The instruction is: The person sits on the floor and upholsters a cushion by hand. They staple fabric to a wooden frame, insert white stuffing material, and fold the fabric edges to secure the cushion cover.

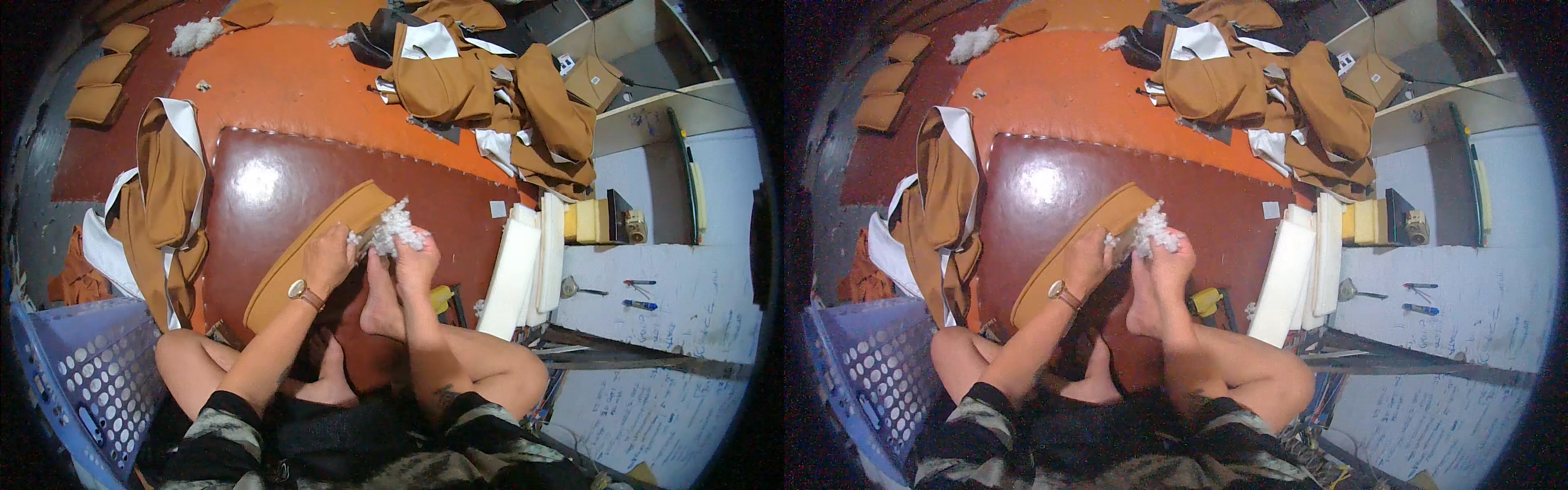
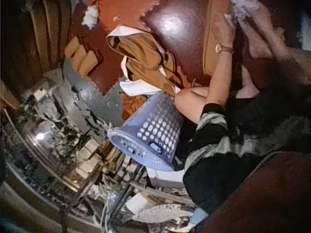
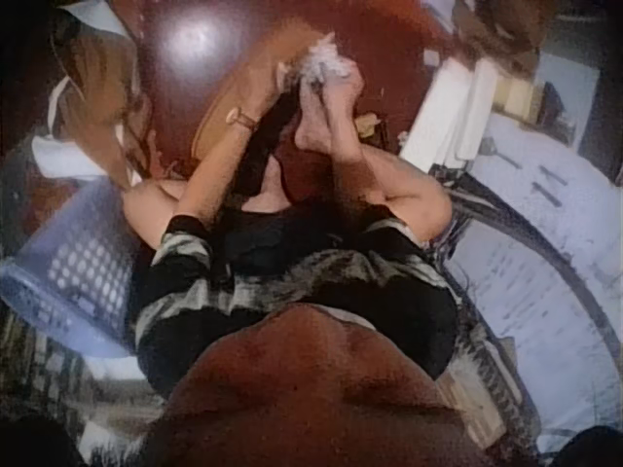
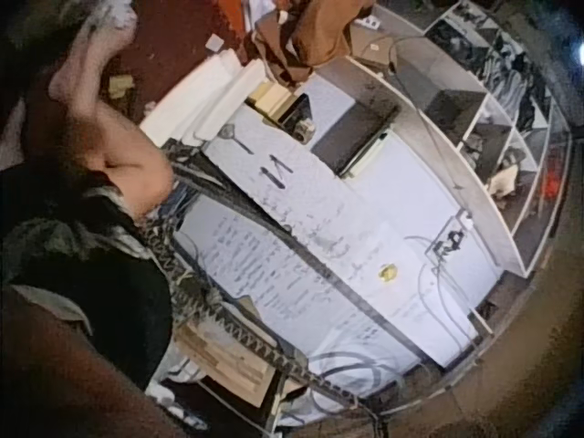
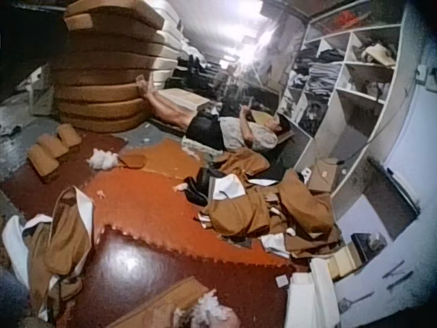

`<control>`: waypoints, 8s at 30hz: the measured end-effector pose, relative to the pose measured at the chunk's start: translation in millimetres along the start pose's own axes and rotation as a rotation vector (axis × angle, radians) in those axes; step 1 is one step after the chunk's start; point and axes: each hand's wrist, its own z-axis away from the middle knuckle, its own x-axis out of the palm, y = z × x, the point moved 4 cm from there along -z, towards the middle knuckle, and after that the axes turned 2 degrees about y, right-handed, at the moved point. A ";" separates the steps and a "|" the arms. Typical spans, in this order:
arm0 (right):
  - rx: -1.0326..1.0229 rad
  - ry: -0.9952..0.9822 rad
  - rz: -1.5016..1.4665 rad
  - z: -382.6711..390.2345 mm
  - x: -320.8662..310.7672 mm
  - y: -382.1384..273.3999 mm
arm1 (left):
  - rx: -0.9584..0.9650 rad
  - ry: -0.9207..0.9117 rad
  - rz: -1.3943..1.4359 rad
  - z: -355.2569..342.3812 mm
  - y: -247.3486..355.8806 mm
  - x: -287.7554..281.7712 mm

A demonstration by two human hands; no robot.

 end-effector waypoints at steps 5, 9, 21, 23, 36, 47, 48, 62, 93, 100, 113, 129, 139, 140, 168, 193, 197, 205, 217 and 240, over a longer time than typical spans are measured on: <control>-0.171 0.053 0.372 25.3 54.8 12.2 | 0.038 0.119 0.068 -2.2 -8.5 0.1; -0.856 -0.128 0.680 32.6 71.8 4.5 | 0.126 0.206 0.072 -7.8 -15.1 -12.5; -0.535 -0.414 1.594 -10.8 84.8 -11.1 | 0.215 0.201 0.073 3.6 -8.8 -1.0; -0.466 -0.455 1.605 -30.2 71.4 7.3 | 0.225 0.201 0.114 5.5 -1.5 9.1; -0.012 -0.497 0.073 -27.8 41.1 -4.8 | 0.127 0.181 0.076 1.0 -11.1 1.2; -0.850 -0.272 1.070 28.4 71.4 29.7 | 0.085 0.202 0.143 -15.6 -28.7 -9.2; -0.762 -0.395 1.124 35.1 70.5 32.2 | 0.071 0.193 0.144 -16.0 -32.7 -9.9; -0.973 -0.316 0.938 25.2 61.6 -14.5 | -0.010 0.118 0.077 -10.2 -37.5 -4.5; -0.767 -0.671 1.643 -51.4 55.9 -15.4 | 0.059 0.103 0.076 -6.6 -17.1 11.7; -0.442 -0.600 1.541 -69.7 81.7 13.7 | 0.088 0.106 0.060 -4.5 -13.8 16.7; 0.318 -0.268 0.247 -74.1 58.2 11.8 | 0.065 0.053 0.076 -3.5 -7.1 16.9; -0.735 -0.498 1.124 37.1 80.9 2.3 | 0.037 0.161 0.137 -21.2 -39.3 -4.1; -0.672 -0.610 1.788 -59.3 83.9 -12.6 | 0.068 0.107 0.037 -10.0 -19.2 14.4; -0.575 -0.642 1.780 -61.6 83.1 -6.9 | 0.059 0.098 0.048 -10.7 -15.5 10.9; -0.591 -0.435 1.575 -47.9 71.8 13.6 | 0.088 0.031 -0.007 -6.4 -11.8 11.2; 0.380 -0.133 -0.241 -47.1 20.8 65.5 | 0.114 0.084 0.057 7.2 0.6 32.2; 0.286 0.089 -0.180 -53.9 45.3 58.3 | 0.122 0.110 0.086 4.3 -6.1 27.4; -0.617 -0.223 0.860 8.6 62.2 30.4 | 0.006 0.053 0.061 -6.9 -21.3 20.6; -0.494 -0.504 1.388 -31.4 81.9 -1.6 | 0.019 0.107 0.102 -15.1 -27.0 9.1; -0.177 -0.295 0.380 -4.4 82.8 24.3 | 0.044 0.069 0.046 -13.4 -25.7 8.8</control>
